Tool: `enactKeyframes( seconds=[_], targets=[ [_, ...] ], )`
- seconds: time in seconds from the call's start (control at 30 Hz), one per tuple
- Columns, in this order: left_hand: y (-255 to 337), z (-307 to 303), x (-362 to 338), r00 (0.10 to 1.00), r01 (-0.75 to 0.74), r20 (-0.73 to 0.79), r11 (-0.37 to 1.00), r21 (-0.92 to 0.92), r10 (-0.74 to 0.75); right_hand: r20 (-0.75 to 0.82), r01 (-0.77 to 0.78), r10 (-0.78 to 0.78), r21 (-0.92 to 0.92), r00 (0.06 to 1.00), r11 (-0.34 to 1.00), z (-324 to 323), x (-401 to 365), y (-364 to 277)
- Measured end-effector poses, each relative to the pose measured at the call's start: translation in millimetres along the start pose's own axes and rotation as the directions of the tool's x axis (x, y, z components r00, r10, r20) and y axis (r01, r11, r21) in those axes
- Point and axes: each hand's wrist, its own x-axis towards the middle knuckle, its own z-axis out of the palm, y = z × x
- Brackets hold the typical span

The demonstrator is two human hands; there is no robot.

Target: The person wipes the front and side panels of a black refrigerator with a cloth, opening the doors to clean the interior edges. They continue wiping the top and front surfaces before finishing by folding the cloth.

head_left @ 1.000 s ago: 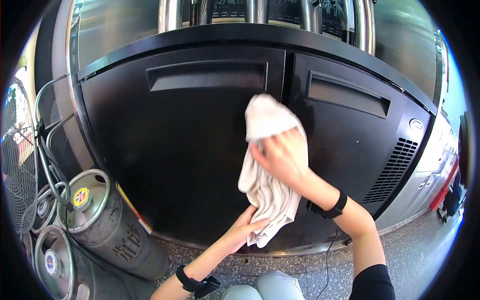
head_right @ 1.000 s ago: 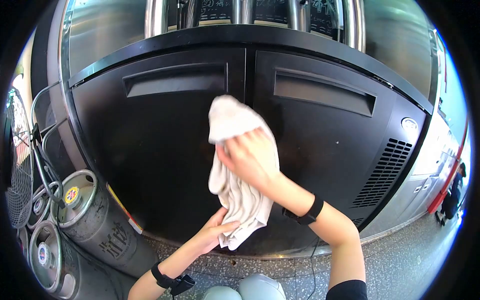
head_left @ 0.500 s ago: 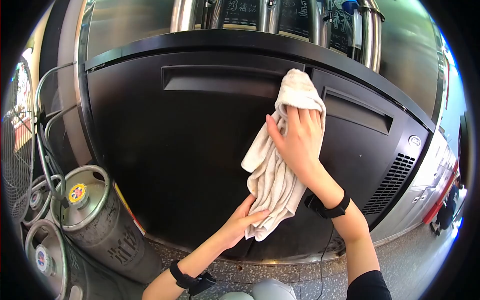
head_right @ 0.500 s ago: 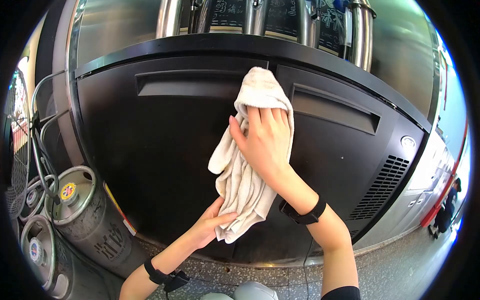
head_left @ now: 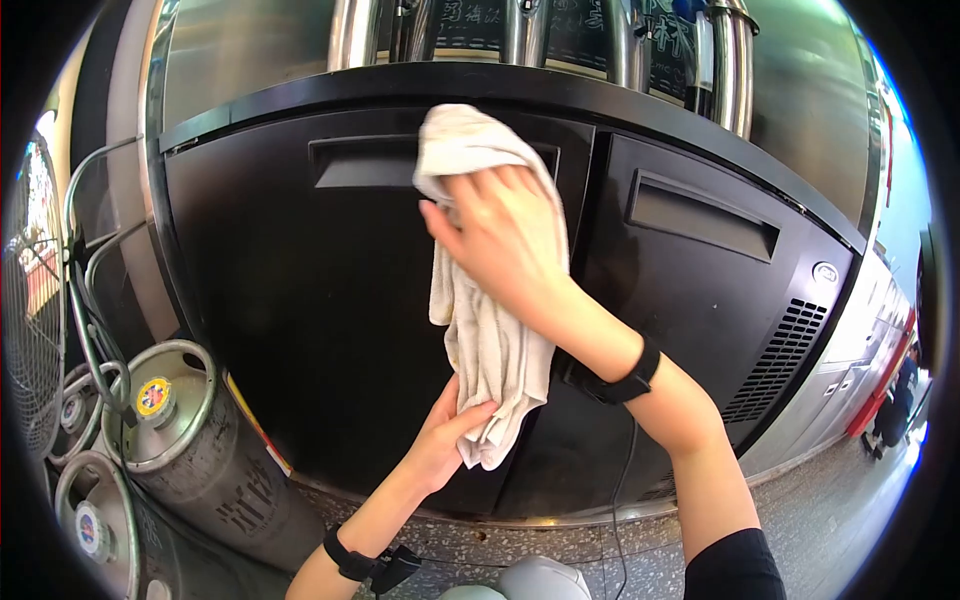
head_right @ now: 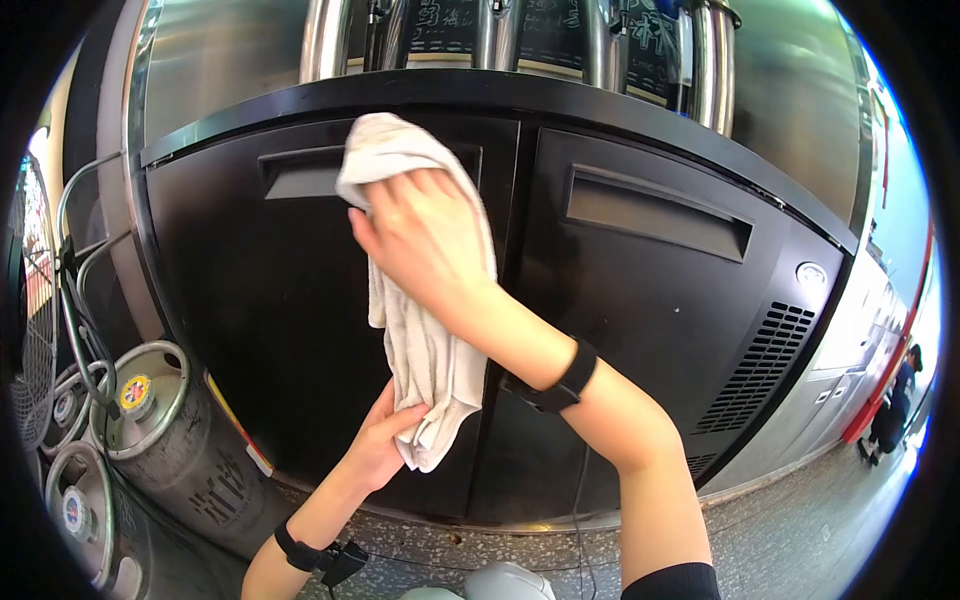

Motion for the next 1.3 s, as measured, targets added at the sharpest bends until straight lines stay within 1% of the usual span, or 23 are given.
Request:
enactKeyframes(
  seconds=[0.03, 0.07, 0.13, 0.2, 0.27, 0.33, 0.37, 0.47, 0.5, 0.57, 0.6, 0.67, 0.73, 0.8, 0.87, 0.9, 1.0, 1.07, 1.1, 1.2, 1.23, 1.27, 1.3],
  targets=[
    [-1, 1, -1, 1.000, 0.015, 0.000, 1.000, 0.016, -0.015, 0.030, -0.047, 0.050, -0.087, 0.998, 0.995, -11, -7, 4],
    [-1, 2, -1, 1.000, 0.028, 0.000, 0.999, 0.031, -0.028, 0.018, -0.107, 0.111, -0.131, 0.994, 0.986, -17, -17, 11],
    [0, 9, 0, 0.999, 0.032, 0.029, 0.999, 0.031, -0.033, -0.034, -0.135, 0.131, -0.221, 0.991, 0.966, -33, -29, 25],
    [0, 15, 5, 0.995, 0.080, 0.055, 0.995, 0.055, -0.083, -0.119, -0.163, 0.135, -0.269, 0.984, 0.949, -47, -36, 39],
    [4, 26, 11, 0.989, 0.084, 0.117, 0.995, 0.046, -0.089, -0.114, -0.184, 0.154, -0.343, 0.982, 0.921, -59, -34, 54],
    [9, 35, 17, 0.980, 0.069, 0.183, 0.995, 0.070, -0.080, -0.100, -0.140, 0.111, -0.352, 0.989, 0.925, -61, -22, 60],
    [13, 36, 20, 0.974, 0.090, 0.199, 0.993, 0.081, -0.105, -0.097, -0.113, 0.084, -0.337, 0.992, 0.935, -57, -17, 60],
    [15, 36, 24, 0.980, 0.082, 0.174, 0.992, 0.096, -0.098, -0.109, -0.061, 0.034, -0.259, 0.994, 0.964, -40, 8, 49],
    [17, 35, 25, 0.986, 0.093, 0.134, 0.993, 0.071, -0.102, -0.061, -0.078, 0.066, -0.217, 0.996, 0.973, -31, 16, 43],
    [20, 31, 26, 0.999, 0.014, 0.042, 1.000, 0.020, -0.014, -0.036, -0.018, 0.014, -0.093, 0.999, 0.996, -7, 39, 29],
    [24, 29, 24, 1.000, -0.024, -0.002, 1.000, -0.010, 0.024, -0.023, 0.015, -0.016, -0.066, 1.000, 0.998, 4, 47, 21],
    [31, 25, 17, 0.995, -0.097, -0.041, 0.995, -0.039, 0.095, -0.082, 0.100, -0.099, 0.013, 0.992, 0.995, 15, 60, 10],
    [39, 27, 9, 0.994, -0.098, -0.055, 0.995, -0.010, 0.098, -0.043, 0.088, -0.089, -0.017, 0.995, 0.996, 5, 53, 17],
    [32, 29, 8, 0.997, -0.062, -0.055, 0.998, 0.002, 0.062, 0.009, 0.057, -0.056, -0.069, 0.998, 0.996, -13, 38, 33],
    [24, 37, 10, 0.999, -0.014, -0.035, 1.000, 0.017, 0.015, 0.014, 0.037, -0.035, -0.141, 0.999, 0.989, -43, 17, 55],
    [20, 47, 14, 1.000, 0.020, -0.004, 0.999, 0.033, -0.020, -0.007, 0.030, -0.031, -0.164, 0.999, 0.986, -57, 6, 70],
    [-1, 83, 38, 0.978, 0.134, 0.154, 0.989, 0.058, -0.142, -0.032, 0.005, -0.018, -0.358, 0.999, 0.934, -115, -22, 112],
    [-11, 108, 51, 0.950, 0.173, 0.254, 0.984, 0.047, -0.179, -0.054, -0.089, 0.072, -0.455, 0.996, 0.886, -145, -44, 137],
    [-15, 120, 58, 0.934, 0.178, 0.302, 0.982, 0.061, -0.189, -0.071, -0.120, 0.097, -0.476, 0.993, 0.871, -156, -51, 144],
    [-30, 136, 68, 0.915, 0.179, 0.351, 0.980, 0.091, -0.200, -0.159, -0.173, 0.111, -0.454, 0.981, 0.874, -150, -57, 147],
    [-36, 135, 70, 0.932, 0.171, 0.307, 0.980, 0.100, -0.194, -0.142, -0.183, 0.137, -0.398, 0.980, 0.899, -146, -55, 147],
    [-37, 138, 68, 0.946, 0.175, 0.259, 0.979, 0.106, -0.197, -0.144, -0.171, 0.132, -0.305, 0.981, 0.937, -143, -50, 145],
    [-40, 134, 69, 0.957, 0.169, 0.218, 0.979, 0.115, -0.191, -0.124, -0.154, 0.124, -0.266, 0.984, 0.952, -138, -45, 141]
  ],
)
